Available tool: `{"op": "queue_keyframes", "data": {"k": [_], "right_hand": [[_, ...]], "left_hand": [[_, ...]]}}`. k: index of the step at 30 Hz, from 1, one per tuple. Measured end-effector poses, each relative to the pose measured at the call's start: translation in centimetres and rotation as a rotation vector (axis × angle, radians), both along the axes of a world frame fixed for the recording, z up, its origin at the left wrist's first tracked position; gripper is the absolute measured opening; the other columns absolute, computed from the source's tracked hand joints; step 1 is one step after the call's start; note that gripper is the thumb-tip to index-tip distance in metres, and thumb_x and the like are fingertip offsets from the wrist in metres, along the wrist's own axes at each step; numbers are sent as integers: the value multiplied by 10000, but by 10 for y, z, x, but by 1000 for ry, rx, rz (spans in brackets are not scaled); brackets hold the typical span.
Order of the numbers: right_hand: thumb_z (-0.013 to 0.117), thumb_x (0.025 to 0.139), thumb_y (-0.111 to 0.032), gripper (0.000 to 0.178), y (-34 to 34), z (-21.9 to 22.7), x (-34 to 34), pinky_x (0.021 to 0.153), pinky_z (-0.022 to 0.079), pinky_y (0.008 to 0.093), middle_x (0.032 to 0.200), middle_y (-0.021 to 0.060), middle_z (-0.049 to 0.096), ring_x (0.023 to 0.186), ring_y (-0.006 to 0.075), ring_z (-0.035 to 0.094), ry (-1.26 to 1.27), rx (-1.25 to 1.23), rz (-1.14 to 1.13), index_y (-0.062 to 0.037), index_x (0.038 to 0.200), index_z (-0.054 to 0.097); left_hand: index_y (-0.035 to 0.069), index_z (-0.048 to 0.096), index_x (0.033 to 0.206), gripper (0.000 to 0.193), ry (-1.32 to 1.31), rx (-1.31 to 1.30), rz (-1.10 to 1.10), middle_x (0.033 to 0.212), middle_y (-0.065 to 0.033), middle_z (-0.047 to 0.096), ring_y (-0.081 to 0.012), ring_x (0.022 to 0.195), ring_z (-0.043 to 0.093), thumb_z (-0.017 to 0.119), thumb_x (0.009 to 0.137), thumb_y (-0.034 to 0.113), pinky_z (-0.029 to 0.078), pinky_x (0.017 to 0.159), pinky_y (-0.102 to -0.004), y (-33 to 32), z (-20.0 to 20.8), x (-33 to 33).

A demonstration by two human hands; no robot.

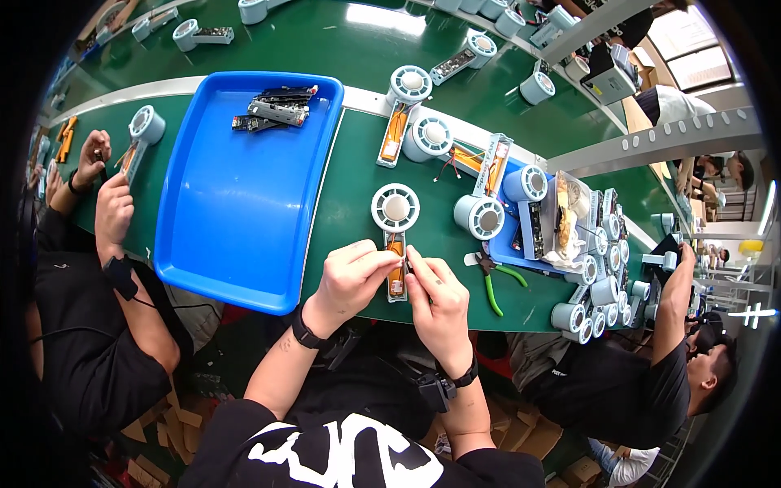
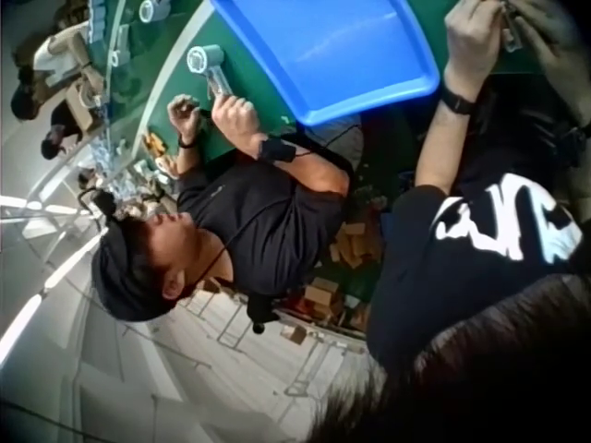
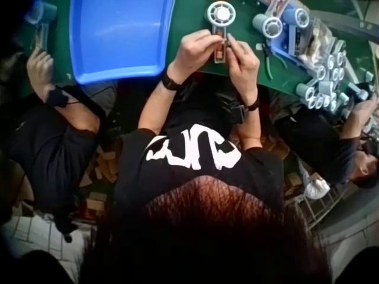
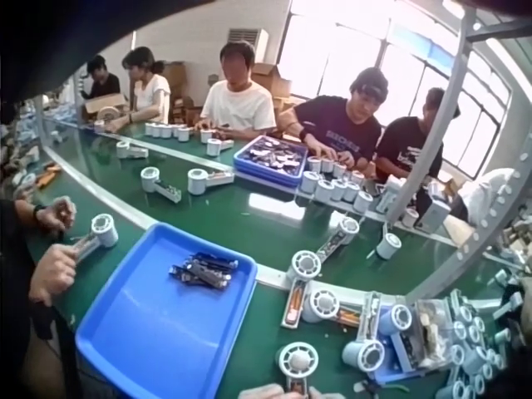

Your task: Assembling small electronic components and wiring them into circular plastic housings at a factory workstation.

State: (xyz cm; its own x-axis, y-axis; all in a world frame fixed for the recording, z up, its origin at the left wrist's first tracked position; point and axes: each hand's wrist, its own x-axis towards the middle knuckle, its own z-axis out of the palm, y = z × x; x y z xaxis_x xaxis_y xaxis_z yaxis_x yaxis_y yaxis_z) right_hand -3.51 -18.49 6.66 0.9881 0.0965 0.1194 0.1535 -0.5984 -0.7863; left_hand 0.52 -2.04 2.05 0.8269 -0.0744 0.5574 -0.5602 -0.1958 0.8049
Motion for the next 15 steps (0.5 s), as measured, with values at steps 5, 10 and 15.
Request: {"op": "queue_keyframes", "data": {"k": [5, 10, 15], "right_hand": [[638, 948, 40, 375, -5, 2, 3, 628, 503, 294, 1009, 131, 685, 699, 188, 632, 8, 19, 35, 0, 1318, 681], [605, 951, 82, 391, -10, 5, 6, 565, 461, 260, 973, 94, 669, 628, 113, 585, -13, 20, 97, 0, 1325, 680], [611, 943, 81, 397, -14, 9, 10, 560, 459, 264, 949, 93, 664, 617, 120, 583, 11, 7, 157, -10, 1323, 685]], "left_hand": [[23, 740, 929, 171, 11, -4, 4, 679, -79, 574, -223, 572, 564, 817, 780, -10, 450, 508, -335, 0, 1, 0], [12, 730, 1002, 201, 17, 11, -49, 753, -89, 605, -264, 656, 602, 772, 808, -18, 500, 570, -360, 4, 0, 0], [52, 797, 1000, 231, -38, 25, -58, 678, -60, 590, -193, 587, 571, 806, 777, -8, 458, 512, -324, 6, -4, 5]]}}
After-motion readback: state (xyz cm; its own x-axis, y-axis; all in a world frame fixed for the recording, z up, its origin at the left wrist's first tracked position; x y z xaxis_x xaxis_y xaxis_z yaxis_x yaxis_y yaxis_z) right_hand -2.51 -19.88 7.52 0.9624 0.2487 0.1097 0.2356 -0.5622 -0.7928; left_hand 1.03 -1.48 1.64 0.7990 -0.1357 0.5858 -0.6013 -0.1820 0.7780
